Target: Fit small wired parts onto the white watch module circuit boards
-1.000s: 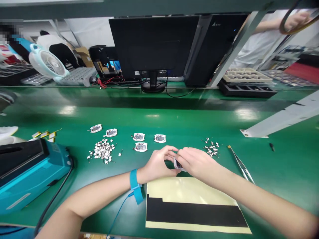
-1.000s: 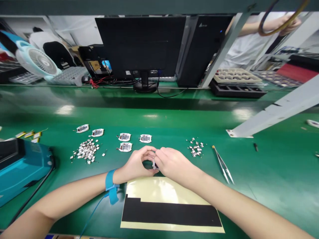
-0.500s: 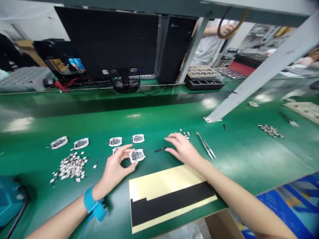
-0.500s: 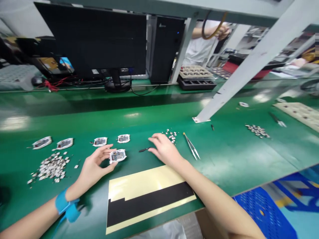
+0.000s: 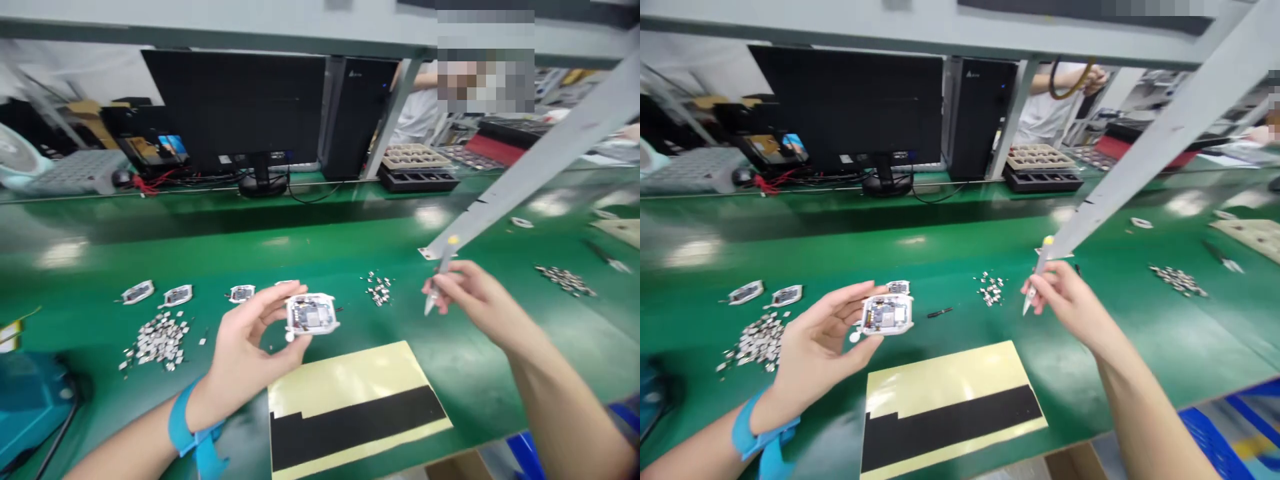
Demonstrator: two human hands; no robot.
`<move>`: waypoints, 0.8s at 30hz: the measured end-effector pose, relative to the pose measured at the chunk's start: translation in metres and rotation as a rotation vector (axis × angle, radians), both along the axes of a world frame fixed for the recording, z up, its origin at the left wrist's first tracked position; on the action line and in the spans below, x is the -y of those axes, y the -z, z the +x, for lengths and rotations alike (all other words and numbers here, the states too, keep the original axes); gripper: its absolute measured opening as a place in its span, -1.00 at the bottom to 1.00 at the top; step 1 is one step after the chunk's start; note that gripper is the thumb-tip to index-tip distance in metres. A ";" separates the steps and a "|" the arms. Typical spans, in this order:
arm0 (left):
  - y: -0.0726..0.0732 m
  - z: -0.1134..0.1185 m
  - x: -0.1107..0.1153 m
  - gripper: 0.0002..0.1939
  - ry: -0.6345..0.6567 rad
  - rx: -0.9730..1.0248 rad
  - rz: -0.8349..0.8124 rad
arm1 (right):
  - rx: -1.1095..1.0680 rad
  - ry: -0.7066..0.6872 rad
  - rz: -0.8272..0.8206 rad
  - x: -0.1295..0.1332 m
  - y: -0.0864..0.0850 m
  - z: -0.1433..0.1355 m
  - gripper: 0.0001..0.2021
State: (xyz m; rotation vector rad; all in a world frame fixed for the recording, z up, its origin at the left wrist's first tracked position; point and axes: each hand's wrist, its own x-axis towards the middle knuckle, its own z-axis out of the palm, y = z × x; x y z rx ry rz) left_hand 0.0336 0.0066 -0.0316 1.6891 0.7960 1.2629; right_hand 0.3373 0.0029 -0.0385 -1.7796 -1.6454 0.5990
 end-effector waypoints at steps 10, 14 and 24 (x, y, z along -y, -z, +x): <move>-0.012 -0.005 0.019 -0.34 0.005 0.082 0.071 | -0.652 -0.531 0.388 0.027 -0.055 -0.127 -0.76; -0.014 -0.007 0.020 -0.32 -0.006 0.081 0.063 | -0.602 -0.548 0.379 0.021 -0.049 -0.120 -0.74; -0.014 -0.008 0.020 -0.36 -0.053 0.043 0.104 | -0.539 -0.540 0.381 0.022 -0.044 -0.118 -0.76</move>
